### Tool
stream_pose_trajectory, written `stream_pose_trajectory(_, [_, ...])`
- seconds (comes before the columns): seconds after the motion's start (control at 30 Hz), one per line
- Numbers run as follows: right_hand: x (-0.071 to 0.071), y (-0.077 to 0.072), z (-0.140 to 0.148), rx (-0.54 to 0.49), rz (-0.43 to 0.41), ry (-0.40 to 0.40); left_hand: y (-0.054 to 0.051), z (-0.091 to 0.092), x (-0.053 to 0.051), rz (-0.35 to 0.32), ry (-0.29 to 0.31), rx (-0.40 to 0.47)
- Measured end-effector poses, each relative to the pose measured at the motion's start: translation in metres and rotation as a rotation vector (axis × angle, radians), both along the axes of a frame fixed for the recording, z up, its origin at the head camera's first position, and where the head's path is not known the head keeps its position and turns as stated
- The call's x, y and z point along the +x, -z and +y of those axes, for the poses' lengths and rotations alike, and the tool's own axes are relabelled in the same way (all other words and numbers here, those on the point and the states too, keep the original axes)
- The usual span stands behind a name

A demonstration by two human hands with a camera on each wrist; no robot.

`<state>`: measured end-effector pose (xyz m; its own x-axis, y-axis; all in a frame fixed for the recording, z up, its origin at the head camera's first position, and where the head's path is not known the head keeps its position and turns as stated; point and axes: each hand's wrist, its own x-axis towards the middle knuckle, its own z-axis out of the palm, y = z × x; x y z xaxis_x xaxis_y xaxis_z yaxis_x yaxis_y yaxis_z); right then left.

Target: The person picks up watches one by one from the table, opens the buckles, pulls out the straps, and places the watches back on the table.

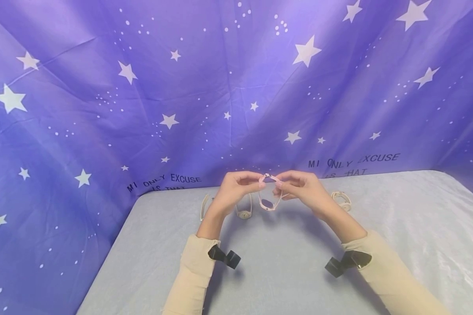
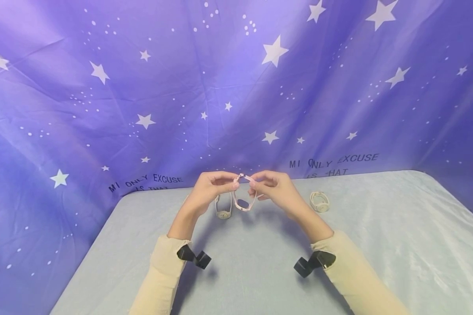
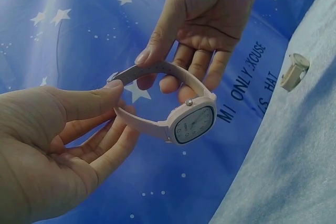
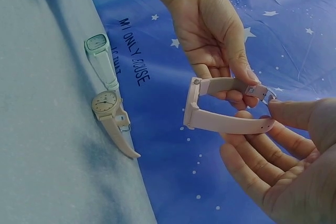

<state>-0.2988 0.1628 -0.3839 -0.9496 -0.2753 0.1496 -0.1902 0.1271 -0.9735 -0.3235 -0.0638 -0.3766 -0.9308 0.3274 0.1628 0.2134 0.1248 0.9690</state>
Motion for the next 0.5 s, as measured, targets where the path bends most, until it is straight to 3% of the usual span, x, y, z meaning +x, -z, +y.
stream_pose_trajectory(0.5, [0.0011,-0.0037,0.0003,-0.034,-0.028,-0.003,0.0004,-0.0030,-0.0014,0.006,-0.003,0.048])
